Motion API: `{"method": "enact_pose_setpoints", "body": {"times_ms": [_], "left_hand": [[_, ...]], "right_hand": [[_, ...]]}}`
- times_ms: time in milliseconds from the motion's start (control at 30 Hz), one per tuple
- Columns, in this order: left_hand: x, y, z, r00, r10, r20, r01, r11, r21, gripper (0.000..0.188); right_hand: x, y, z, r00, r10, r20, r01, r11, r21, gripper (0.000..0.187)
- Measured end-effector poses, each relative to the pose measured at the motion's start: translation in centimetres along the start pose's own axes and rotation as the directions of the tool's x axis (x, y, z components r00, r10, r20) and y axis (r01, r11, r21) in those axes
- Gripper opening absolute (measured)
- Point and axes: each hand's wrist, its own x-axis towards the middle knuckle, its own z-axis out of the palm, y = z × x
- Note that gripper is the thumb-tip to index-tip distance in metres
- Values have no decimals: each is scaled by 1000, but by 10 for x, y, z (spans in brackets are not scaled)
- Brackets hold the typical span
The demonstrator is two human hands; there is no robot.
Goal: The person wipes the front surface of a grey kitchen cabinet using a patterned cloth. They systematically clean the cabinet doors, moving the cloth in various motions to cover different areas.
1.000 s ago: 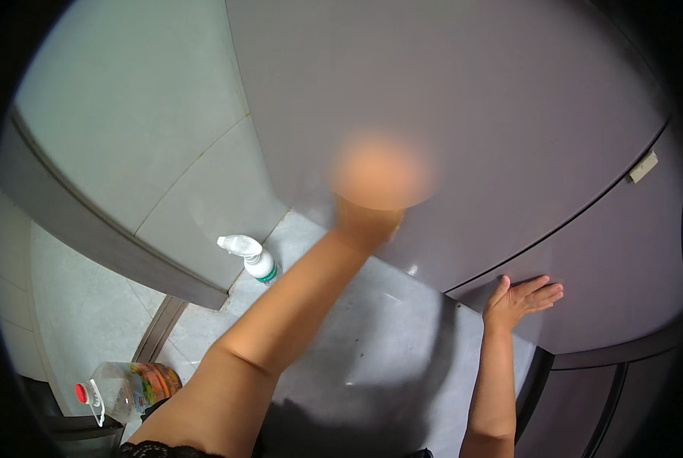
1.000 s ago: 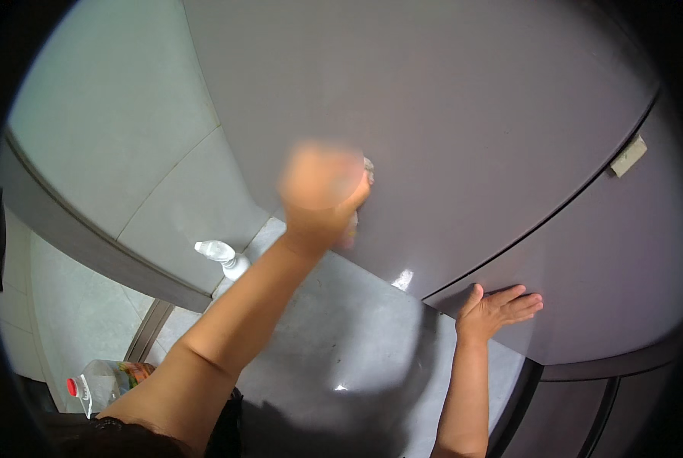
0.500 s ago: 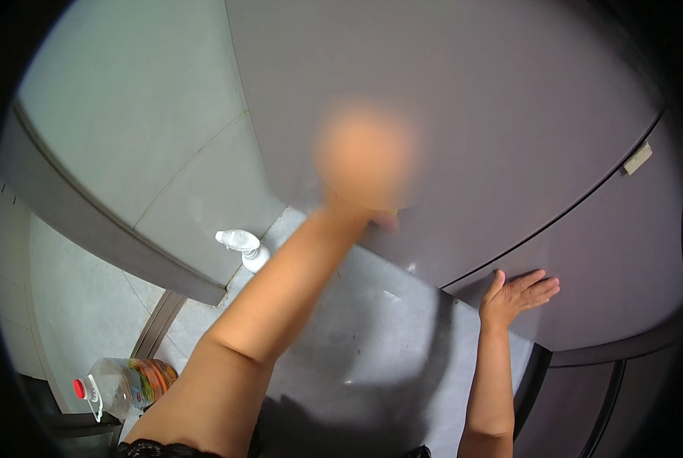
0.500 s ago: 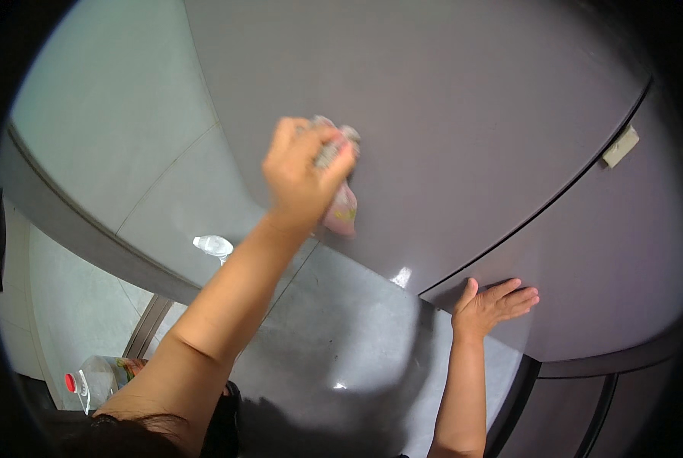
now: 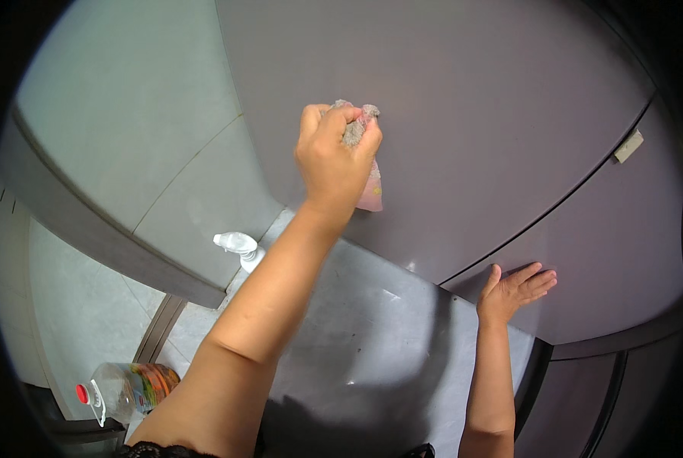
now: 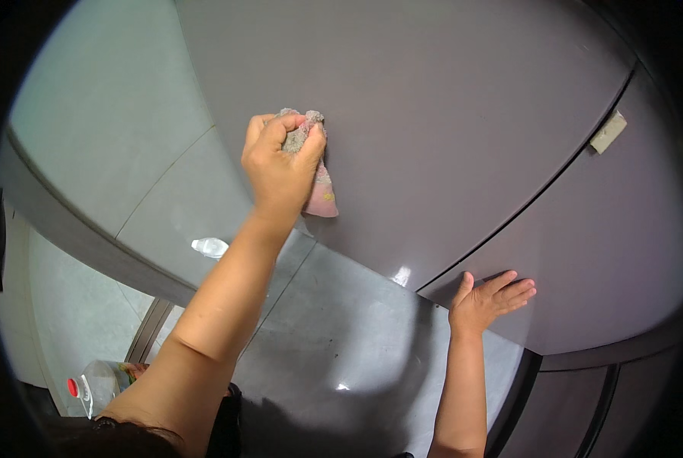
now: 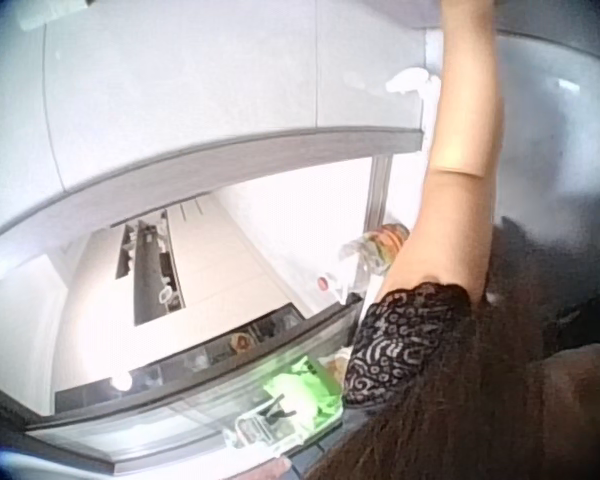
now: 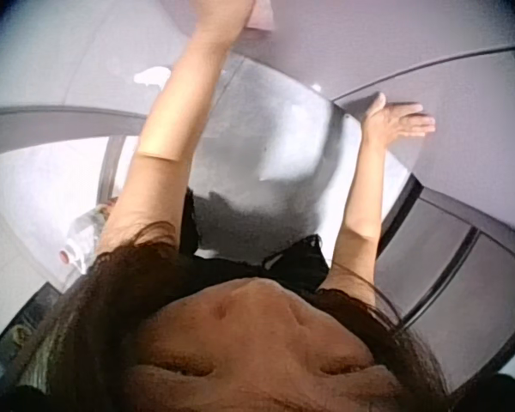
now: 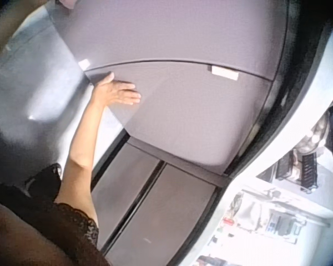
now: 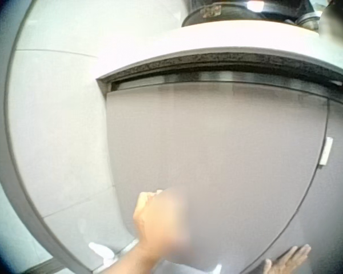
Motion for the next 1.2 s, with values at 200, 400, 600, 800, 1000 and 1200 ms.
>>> {"method": "enact_pose_setpoints", "body": {"times_ms": [200, 400, 600, 800, 1000, 1200], "left_hand": [[-41, 53, 24, 987, 91, 131, -68, 983, -168, 15], [-77, 49, 14, 858, 259, 444, -208, 965, -161, 16], [-3, 40, 11, 949, 313, 40, -301, 936, -181, 12], [-15, 23, 39, 904, 417, 92, -378, 881, -284, 19], [-167, -31, 11, 914, 301, 272, -271, 952, -142, 29], [-272, -80, -35, 634, -392, 667, 459, 885, 84, 20]], "right_hand": [[0, -6, 4, 1000, 9, -28, -9, 1000, 7, 87], [-2, -8, 9, 999, 29, -14, -28, 999, 26, 87], [0, -7, 0, 1000, 0, 19, -1, 1000, 19, 87], [-1, -2, 7, 999, 36, 9, -36, 998, 47, 89], [4, -5, 8, 1000, 3, -25, -2, 998, 70, 89], [4, -1, 15, 999, 5, -38, -3, 997, 73, 89]]}}
